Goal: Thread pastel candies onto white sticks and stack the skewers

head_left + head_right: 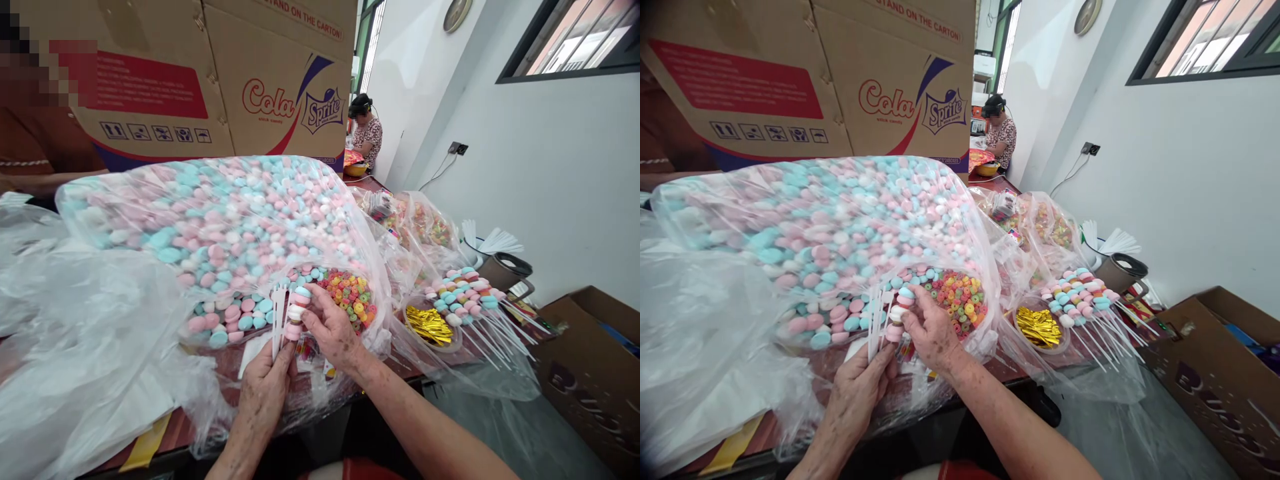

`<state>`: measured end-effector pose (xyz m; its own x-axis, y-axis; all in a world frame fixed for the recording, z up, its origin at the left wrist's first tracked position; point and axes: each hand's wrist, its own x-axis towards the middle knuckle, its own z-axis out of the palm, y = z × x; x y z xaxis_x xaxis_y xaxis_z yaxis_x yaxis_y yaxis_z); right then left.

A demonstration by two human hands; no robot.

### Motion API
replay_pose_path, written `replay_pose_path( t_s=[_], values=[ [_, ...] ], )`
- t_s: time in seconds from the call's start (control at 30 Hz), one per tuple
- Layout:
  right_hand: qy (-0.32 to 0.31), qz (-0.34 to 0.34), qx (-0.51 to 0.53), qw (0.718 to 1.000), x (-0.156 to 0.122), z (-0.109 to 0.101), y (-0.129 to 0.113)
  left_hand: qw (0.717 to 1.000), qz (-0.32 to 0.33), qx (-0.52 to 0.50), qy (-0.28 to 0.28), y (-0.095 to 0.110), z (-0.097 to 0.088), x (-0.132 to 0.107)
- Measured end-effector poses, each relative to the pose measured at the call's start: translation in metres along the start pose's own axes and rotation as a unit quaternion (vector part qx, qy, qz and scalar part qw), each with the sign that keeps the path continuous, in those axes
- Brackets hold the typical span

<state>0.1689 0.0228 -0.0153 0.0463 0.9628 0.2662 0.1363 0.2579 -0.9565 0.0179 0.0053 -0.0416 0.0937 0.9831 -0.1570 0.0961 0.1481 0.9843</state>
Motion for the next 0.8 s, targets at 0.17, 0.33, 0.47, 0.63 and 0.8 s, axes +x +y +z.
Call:
replay_pose_path(
  t_s=[0.17, 0.33, 0.47, 0.63, 0.8],
  values=[
    [0.003, -0.007, -0.005, 1.0, 0.0, 0.001, -0.002, 1.0, 0.002, -0.001, -0.002, -0.001, 0.0, 0.001],
    [-0.005, -0.005, -0.009, 1.0, 0.003, 0.004, -0.002, 1.0, 0.003, -0.002, 0.006, 0.005, -0.001, -0.001],
    [0.008, -0.009, -0.022, 1.0, 0.003, 0.002, -0.006, 1.0, 0.0, -0.005, 0.008, 0.008, 0.001, -0.002],
    [0.006, -0.01, -0.038, 0.999, 0.0, -0.003, -0.011, 0.999, -0.016, -0.025, 0.016, 0.015, 0.005, -0.002],
    [0.023, -0.014, -0.066, 0.997, -0.002, -0.006, -0.015, 0.999, -0.016, -0.044, 0.012, 0.019, 0.006, -0.001]
  ],
)
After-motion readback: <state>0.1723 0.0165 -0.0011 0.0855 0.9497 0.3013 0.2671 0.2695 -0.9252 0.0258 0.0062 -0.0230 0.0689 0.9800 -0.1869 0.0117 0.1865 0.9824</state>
